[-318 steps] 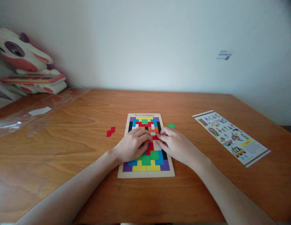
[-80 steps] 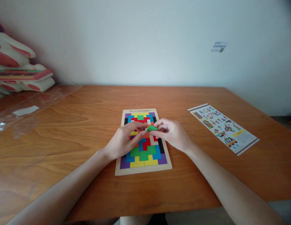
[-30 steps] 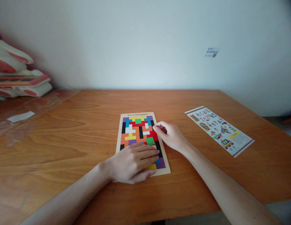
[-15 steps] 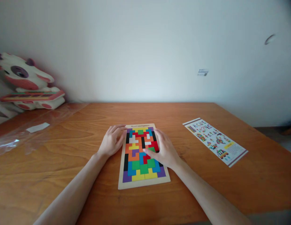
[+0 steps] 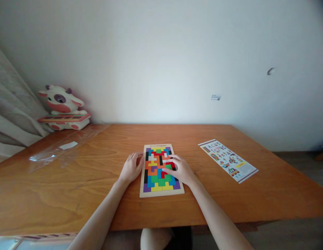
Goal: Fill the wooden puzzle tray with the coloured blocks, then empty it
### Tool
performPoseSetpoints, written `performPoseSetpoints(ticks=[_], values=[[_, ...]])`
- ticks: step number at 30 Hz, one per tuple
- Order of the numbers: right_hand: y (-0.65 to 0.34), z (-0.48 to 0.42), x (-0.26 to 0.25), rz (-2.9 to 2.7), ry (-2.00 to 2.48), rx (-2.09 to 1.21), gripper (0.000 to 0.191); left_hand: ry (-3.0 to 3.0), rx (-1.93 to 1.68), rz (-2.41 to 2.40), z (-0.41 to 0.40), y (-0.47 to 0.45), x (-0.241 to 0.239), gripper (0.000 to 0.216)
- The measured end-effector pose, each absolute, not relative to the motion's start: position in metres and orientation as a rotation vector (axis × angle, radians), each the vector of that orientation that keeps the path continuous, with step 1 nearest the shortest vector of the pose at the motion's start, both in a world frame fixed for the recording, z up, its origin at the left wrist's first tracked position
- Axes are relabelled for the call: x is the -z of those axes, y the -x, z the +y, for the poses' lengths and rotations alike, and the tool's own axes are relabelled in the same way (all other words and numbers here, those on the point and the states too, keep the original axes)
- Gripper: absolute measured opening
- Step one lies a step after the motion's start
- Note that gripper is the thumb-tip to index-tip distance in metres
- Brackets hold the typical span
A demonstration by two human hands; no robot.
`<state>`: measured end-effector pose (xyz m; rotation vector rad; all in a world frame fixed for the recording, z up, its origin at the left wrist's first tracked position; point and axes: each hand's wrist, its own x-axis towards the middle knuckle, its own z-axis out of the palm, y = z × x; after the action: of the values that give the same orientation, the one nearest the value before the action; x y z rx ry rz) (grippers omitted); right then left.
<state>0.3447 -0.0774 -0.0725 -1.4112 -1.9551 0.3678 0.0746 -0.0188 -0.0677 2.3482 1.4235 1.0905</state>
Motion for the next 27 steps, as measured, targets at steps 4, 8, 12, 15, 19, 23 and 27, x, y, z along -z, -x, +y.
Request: performPoseSetpoints(ticks=[4, 8, 12, 15, 19, 23, 27], values=[[-0.351, -0.088, 0.077, -1.863, 1.415, -0.362, 0.031, -2.411, -1.050, 1.318, -0.051, -0.074, 0.068, 0.029], [-0.354, -0.094, 0.078, -1.781, 1.443, -0.391, 0.026, -2.519, -0.927, 1.225, -0.073, -0.075, 0.068, 0.035], [-0.355, -0.094, 0.080, -1.688, 1.452, -0.429, 0.026, -2.626, -0.731, 1.190, -0.080, -0.080, 0.066, 0.046], [-0.356, -0.094, 0.083, -1.604, 1.492, -0.475, 0.027, -2.664, -0.629, 1.207, -0.081, -0.082, 0.065, 0.046], [-0.358, -0.094, 0.085, -1.565, 1.499, -0.482, 0.027, -2.705, -0.598, 1.214, -0.080, -0.081, 0.065, 0.045], [-0.364, -0.085, 0.087, -1.466, 1.523, -0.415, 0.029, -2.742, -0.567, 1.169, -0.080, -0.076, 0.064, 0.047], [-0.378, -0.067, 0.088, -1.469, 1.682, -0.287, 0.032, -2.770, -0.494, 1.133, -0.080, -0.064, 0.064, 0.049]])
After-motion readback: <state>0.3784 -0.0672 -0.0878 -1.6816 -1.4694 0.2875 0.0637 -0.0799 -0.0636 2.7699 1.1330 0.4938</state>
